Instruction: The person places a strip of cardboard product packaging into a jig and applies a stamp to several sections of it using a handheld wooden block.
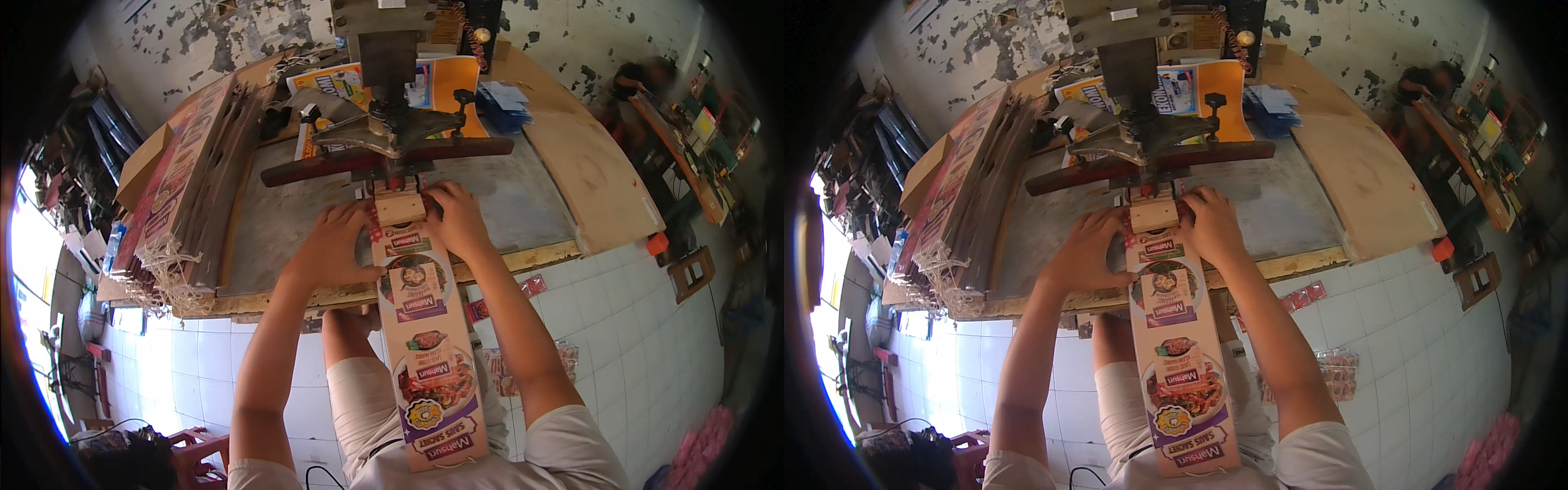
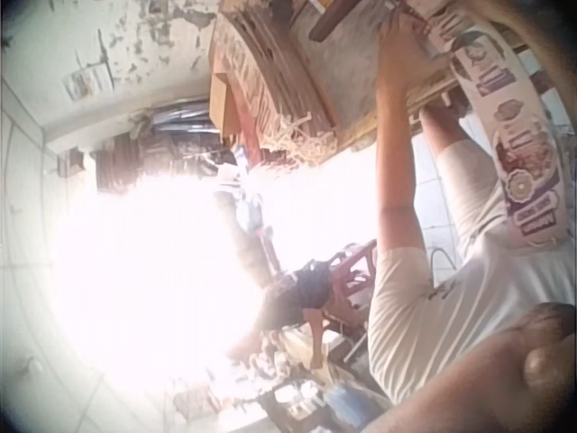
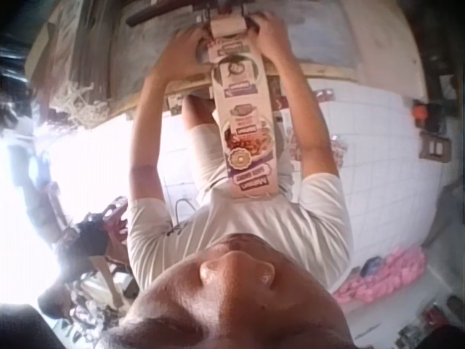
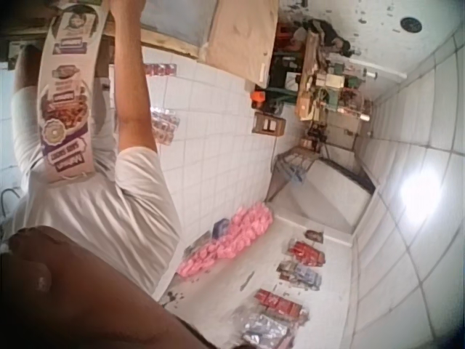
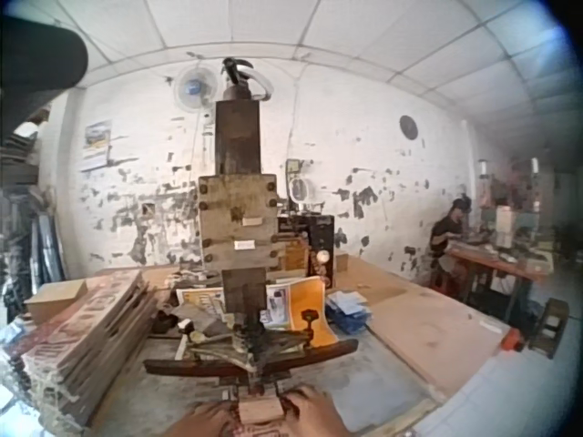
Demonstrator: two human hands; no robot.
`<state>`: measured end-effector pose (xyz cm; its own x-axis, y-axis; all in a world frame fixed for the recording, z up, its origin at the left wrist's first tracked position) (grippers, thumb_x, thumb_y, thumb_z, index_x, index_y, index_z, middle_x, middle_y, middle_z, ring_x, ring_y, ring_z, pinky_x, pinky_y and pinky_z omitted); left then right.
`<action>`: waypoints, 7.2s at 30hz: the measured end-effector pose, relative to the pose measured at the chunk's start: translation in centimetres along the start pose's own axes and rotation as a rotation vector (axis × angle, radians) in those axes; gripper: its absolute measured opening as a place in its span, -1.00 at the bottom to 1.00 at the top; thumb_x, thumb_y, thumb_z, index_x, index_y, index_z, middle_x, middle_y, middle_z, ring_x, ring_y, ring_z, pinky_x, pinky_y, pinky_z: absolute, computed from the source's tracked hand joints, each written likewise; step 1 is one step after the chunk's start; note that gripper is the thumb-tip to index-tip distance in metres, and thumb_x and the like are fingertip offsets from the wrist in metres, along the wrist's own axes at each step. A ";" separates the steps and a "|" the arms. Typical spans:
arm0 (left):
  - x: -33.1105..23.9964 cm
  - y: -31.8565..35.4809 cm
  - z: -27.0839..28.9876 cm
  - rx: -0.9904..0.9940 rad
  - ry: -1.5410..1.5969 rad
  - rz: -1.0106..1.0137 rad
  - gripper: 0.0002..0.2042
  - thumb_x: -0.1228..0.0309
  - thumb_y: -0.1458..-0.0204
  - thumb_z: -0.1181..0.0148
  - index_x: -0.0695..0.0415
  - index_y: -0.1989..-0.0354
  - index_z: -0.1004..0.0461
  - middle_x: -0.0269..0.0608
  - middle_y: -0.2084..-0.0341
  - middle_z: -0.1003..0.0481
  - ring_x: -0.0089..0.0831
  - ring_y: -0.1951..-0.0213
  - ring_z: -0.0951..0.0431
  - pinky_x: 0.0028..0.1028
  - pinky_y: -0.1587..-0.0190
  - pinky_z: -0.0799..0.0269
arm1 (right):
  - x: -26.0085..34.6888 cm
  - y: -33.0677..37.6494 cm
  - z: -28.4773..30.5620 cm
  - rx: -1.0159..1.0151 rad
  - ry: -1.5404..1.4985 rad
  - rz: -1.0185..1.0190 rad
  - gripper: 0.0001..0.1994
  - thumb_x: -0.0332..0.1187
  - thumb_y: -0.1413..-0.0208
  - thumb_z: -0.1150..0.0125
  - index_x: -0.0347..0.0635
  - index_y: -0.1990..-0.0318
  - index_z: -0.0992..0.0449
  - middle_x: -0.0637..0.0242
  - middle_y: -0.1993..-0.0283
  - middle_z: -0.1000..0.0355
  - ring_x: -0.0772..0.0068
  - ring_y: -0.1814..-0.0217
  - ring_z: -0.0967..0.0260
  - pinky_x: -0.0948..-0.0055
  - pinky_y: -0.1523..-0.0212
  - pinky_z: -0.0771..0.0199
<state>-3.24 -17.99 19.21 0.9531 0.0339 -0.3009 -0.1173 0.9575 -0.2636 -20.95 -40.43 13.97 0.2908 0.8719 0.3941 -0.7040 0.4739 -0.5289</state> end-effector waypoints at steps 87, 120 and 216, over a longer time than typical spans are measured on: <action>-1.8 13.9 -14.3 -0.794 -0.363 0.316 -0.51 0.04 -0.28 -0.21 0.01 -0.28 -0.67 -0.11 -0.46 -0.53 -0.02 -0.57 -0.31 0.02 -0.68 0.20 | -4.3 18.2 -2.0 -0.587 0.139 0.043 -0.46 0.05 -0.64 0.18 -0.11 -0.46 -0.39 0.01 -0.65 -0.26 -0.30 -0.81 0.12 -0.46 -0.71 0.50; -2.0 13.8 -14.1 -0.785 -0.344 0.318 -0.50 0.07 -0.24 -0.23 0.01 -0.28 -0.67 -0.17 -0.44 -0.54 -0.06 -0.54 -0.33 0.00 -0.67 0.17 | -4.0 18.0 -1.3 -0.573 0.198 0.085 -0.49 -0.04 -0.62 0.10 -0.23 -0.43 -0.41 -0.09 -0.61 -0.26 -0.33 -0.73 0.03 -0.45 -0.66 0.17; -2.1 13.9 -13.6 -0.749 -0.334 0.298 -0.44 0.04 -0.30 -0.27 -0.02 -0.41 -0.55 -0.13 -0.49 -0.48 -0.02 -0.56 -0.31 0.10 -0.62 0.07 | -3.1 17.8 -0.5 -0.527 0.167 0.029 -0.48 -0.03 -0.60 0.05 -0.19 -0.47 -0.40 0.00 -0.60 -0.28 -0.31 -0.72 0.01 -0.45 -0.68 0.22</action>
<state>-10.68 -8.64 3.67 0.8717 0.4476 -0.1993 -0.4153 0.4589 -0.7855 -34.05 -34.61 2.95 0.4054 0.8729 0.2715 -0.3059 0.4094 -0.8595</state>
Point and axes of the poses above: each hand's wrist, its own y-axis away from the middle knuckle, its own z-axis out of the back of the hand, x = y × z, the point moved 1 cm from there along -y, towards the middle knuckle
